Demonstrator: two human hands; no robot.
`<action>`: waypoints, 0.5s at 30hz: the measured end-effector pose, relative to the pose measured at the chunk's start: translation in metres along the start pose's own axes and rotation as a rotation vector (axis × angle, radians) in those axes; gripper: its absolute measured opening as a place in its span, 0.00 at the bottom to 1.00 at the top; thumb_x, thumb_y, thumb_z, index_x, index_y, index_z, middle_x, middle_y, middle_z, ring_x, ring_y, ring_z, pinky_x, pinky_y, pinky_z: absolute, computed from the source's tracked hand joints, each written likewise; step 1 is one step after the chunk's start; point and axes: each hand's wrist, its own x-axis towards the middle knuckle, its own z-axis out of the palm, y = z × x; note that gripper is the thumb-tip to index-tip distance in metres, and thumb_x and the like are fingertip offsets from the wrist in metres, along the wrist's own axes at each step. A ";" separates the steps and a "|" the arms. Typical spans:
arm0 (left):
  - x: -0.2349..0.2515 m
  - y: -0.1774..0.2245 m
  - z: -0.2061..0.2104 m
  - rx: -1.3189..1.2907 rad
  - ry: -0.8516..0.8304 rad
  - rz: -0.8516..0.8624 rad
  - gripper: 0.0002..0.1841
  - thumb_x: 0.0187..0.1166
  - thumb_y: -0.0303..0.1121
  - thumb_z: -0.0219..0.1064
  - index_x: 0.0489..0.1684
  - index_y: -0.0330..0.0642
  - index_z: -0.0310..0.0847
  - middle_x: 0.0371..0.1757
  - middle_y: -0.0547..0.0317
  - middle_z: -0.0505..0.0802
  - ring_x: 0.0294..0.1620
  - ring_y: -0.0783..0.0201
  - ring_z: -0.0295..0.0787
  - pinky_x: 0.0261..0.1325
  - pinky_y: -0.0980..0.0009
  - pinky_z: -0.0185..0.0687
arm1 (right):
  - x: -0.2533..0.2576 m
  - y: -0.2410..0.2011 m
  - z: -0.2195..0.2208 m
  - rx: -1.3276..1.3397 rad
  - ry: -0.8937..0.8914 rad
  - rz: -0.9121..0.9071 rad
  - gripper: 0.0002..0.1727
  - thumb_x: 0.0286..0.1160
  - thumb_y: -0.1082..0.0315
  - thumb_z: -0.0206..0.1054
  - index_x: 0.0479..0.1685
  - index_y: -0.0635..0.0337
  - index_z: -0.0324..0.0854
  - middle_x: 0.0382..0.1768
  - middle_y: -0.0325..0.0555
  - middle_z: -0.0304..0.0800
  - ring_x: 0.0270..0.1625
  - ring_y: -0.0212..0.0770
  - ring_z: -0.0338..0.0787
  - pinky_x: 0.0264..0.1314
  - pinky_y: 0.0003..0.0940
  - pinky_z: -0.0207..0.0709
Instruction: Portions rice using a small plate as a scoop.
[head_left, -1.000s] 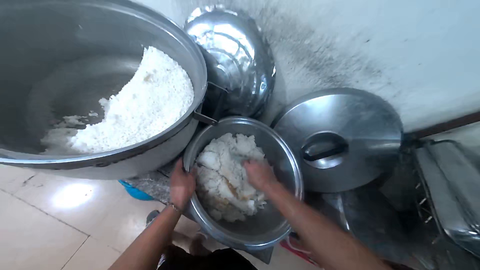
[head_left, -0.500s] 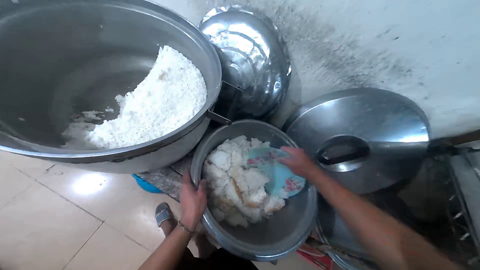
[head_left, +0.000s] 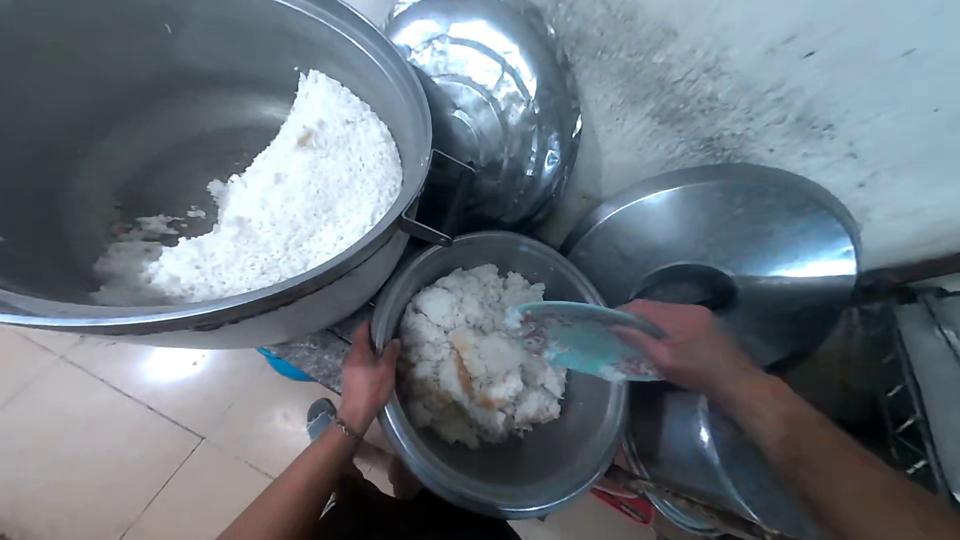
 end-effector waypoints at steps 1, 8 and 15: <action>0.002 0.001 0.000 0.003 -0.002 -0.010 0.26 0.82 0.38 0.71 0.78 0.46 0.72 0.53 0.43 0.92 0.51 0.46 0.92 0.56 0.39 0.85 | 0.006 0.005 0.001 -0.001 -0.010 -0.053 0.13 0.76 0.63 0.63 0.42 0.59 0.90 0.34 0.44 0.93 0.37 0.41 0.94 0.41 0.45 0.89; 0.009 0.003 -0.002 0.012 0.002 -0.074 0.22 0.82 0.42 0.71 0.71 0.46 0.77 0.47 0.44 0.92 0.45 0.46 0.91 0.50 0.39 0.86 | 0.048 -0.004 0.122 0.271 -0.182 0.062 0.07 0.80 0.68 0.69 0.42 0.64 0.88 0.33 0.54 0.92 0.39 0.52 0.93 0.47 0.57 0.86; 0.026 0.006 -0.007 0.085 -0.022 -0.005 0.23 0.81 0.44 0.71 0.71 0.45 0.78 0.49 0.44 0.92 0.48 0.46 0.92 0.54 0.38 0.85 | -0.011 -0.078 0.192 0.067 0.101 -0.177 0.10 0.76 0.69 0.63 0.44 0.52 0.91 0.39 0.44 0.93 0.36 0.43 0.94 0.35 0.43 0.91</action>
